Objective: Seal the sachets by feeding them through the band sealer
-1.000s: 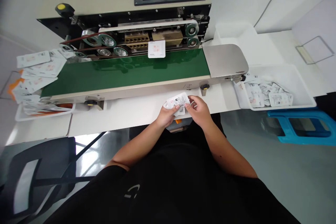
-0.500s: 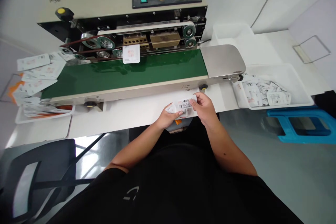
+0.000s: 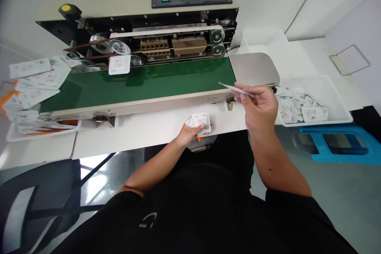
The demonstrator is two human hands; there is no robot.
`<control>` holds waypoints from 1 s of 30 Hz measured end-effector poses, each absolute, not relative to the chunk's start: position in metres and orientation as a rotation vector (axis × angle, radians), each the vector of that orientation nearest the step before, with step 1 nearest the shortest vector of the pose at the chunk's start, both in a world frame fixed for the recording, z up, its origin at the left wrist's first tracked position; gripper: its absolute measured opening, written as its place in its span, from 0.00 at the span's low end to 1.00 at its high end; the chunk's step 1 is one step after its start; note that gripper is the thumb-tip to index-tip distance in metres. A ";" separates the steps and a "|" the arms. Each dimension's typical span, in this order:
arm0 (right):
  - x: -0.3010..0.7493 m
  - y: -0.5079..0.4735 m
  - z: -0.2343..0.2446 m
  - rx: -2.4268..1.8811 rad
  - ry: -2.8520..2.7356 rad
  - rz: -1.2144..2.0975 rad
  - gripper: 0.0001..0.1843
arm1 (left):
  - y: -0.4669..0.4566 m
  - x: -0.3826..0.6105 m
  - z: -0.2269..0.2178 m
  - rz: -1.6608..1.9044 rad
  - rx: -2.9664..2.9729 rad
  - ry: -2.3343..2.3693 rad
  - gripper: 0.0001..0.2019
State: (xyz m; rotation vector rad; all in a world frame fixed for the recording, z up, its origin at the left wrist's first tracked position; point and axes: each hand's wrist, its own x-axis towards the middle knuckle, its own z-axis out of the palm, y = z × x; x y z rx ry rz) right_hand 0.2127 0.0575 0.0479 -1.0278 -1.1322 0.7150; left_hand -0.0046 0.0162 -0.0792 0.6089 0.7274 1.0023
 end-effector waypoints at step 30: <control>0.210 0.216 0.075 -1.675 -2.188 -0.150 0.09 | 0.016 -0.007 -0.073 0.977 0.607 0.725 0.32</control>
